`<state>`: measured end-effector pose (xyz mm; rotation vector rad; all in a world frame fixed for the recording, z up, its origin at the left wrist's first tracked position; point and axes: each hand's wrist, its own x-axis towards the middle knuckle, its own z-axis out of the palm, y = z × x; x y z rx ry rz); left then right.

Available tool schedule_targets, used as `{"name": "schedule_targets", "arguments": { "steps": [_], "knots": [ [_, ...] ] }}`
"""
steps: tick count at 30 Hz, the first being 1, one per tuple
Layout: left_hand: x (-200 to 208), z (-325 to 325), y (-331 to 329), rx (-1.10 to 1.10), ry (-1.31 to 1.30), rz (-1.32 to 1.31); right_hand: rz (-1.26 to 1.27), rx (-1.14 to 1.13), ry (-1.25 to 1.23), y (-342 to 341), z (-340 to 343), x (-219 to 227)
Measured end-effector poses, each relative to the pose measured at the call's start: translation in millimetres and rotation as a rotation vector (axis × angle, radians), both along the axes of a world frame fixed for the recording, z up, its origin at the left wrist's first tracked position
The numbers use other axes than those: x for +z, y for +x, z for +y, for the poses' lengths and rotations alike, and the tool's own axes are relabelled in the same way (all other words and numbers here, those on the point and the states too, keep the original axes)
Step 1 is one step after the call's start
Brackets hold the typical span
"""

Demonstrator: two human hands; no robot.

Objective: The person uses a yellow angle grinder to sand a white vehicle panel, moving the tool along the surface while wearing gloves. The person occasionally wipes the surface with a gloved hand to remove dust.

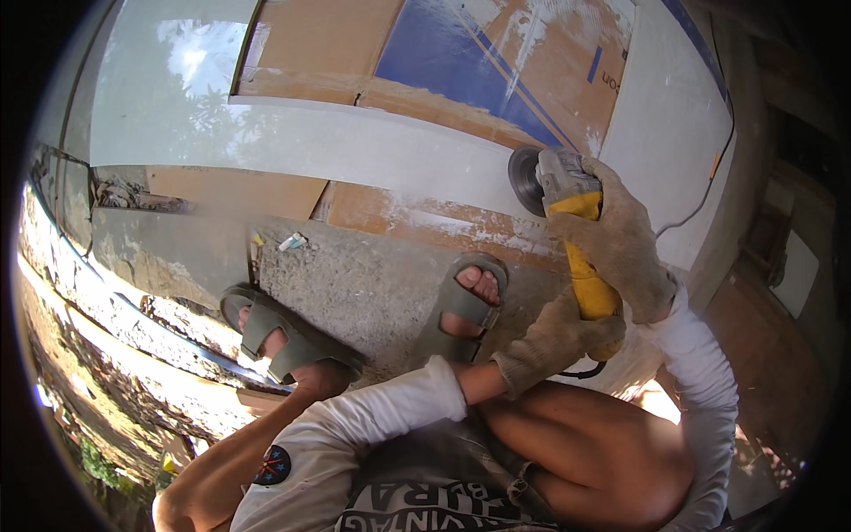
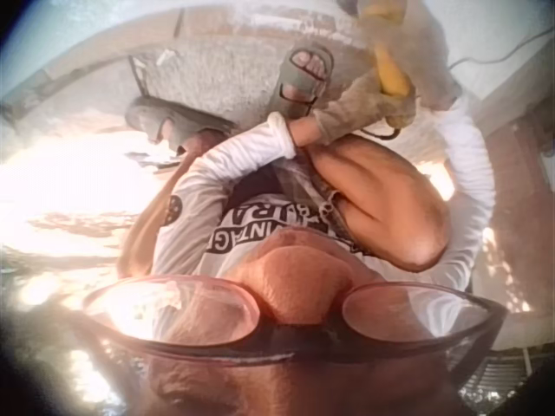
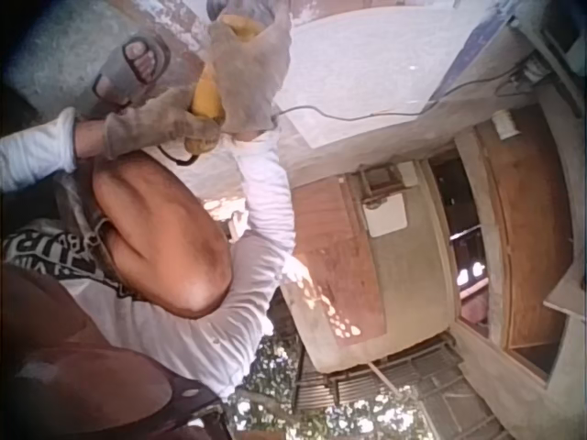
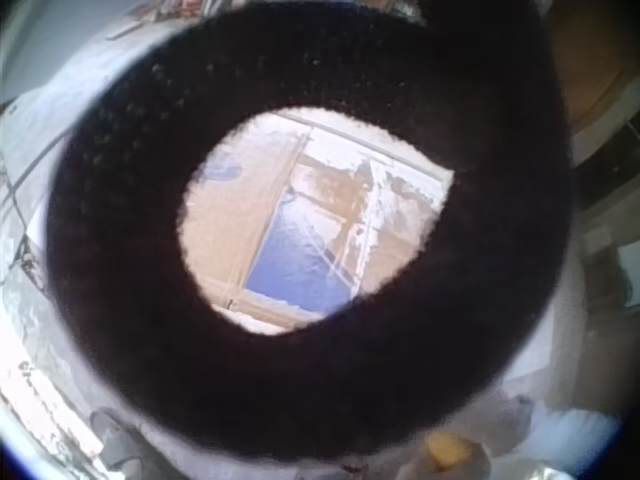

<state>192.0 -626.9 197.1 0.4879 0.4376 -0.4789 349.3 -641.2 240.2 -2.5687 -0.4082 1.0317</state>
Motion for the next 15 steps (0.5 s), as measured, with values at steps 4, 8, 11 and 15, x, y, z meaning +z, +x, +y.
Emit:
{"name": "schedule_targets", "arguments": {
  "steps": [4, 8, 11, 15],
  "knots": [
    [6.2, 5.1, -0.4, -0.001, -0.002, 0.010, -0.040, 0.027, 0.004, 0.5, 7.7, 5.1],
    [7.4, 12.7, -6.2, 0.018, 0.048, 0.030, 0.059, 0.011, 0.081, -2.4, 24.8, 13.0],
    [2.2, 19.2, -11.4, 0.161, -0.051, -0.005, -0.059, 0.134, 0.040, -6.1, 42.8, 6.3],
    [-5.3, 24.1, -15.2, 0.260, -0.084, -0.023, -0.070, 0.224, 0.039, -7.6, 57.7, 1.3]
  ]
}}
